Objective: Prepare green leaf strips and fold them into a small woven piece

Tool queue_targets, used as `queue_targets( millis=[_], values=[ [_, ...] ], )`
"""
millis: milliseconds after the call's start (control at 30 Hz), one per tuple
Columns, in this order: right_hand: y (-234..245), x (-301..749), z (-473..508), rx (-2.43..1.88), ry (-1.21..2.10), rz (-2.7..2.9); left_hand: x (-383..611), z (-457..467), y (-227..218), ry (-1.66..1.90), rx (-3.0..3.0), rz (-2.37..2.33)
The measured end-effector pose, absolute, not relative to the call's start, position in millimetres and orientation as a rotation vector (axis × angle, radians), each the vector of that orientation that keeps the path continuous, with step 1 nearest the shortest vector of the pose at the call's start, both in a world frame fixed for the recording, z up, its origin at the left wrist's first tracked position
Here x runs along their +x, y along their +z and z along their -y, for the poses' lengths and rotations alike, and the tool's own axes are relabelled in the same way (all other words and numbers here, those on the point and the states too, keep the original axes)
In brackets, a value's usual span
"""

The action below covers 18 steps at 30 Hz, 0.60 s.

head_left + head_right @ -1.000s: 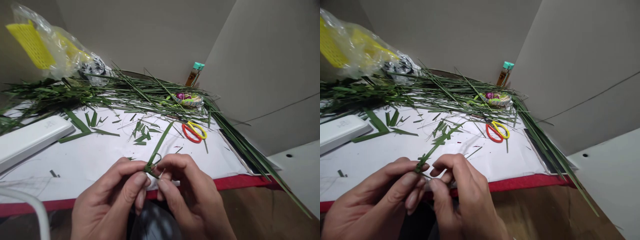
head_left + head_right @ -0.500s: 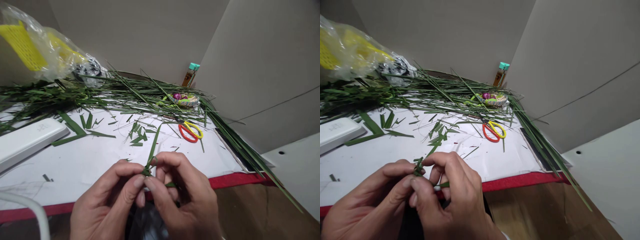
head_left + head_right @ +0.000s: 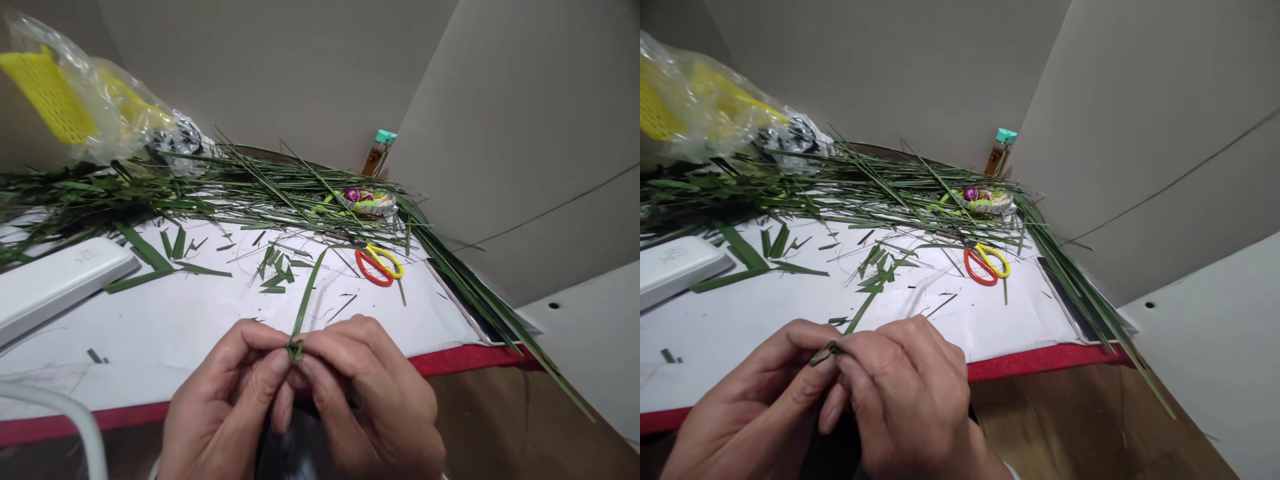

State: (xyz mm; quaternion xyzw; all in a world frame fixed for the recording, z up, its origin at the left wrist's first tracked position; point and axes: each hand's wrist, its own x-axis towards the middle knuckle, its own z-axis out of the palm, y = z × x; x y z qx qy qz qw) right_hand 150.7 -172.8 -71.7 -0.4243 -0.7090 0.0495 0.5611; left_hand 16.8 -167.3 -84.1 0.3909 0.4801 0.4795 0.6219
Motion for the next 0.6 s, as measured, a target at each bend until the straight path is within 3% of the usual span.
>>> queue_targets(
  millis=[167,367,600],
  values=[
    [-71.9,150.2,172.8,-1.002,0.058,1.711,17.5,167.7,-85.6,1.143,0.940,-1.090],
    [-65.2,152.7,170.9,-1.057,0.423,1.625,18.7,168.4,-87.4,1.209,1.047,-1.102],
    [-66.3,155.5,175.3,-1.035,0.376,1.665,20.7,167.5,-82.9,1.243,1.071,-1.106]
  ],
)
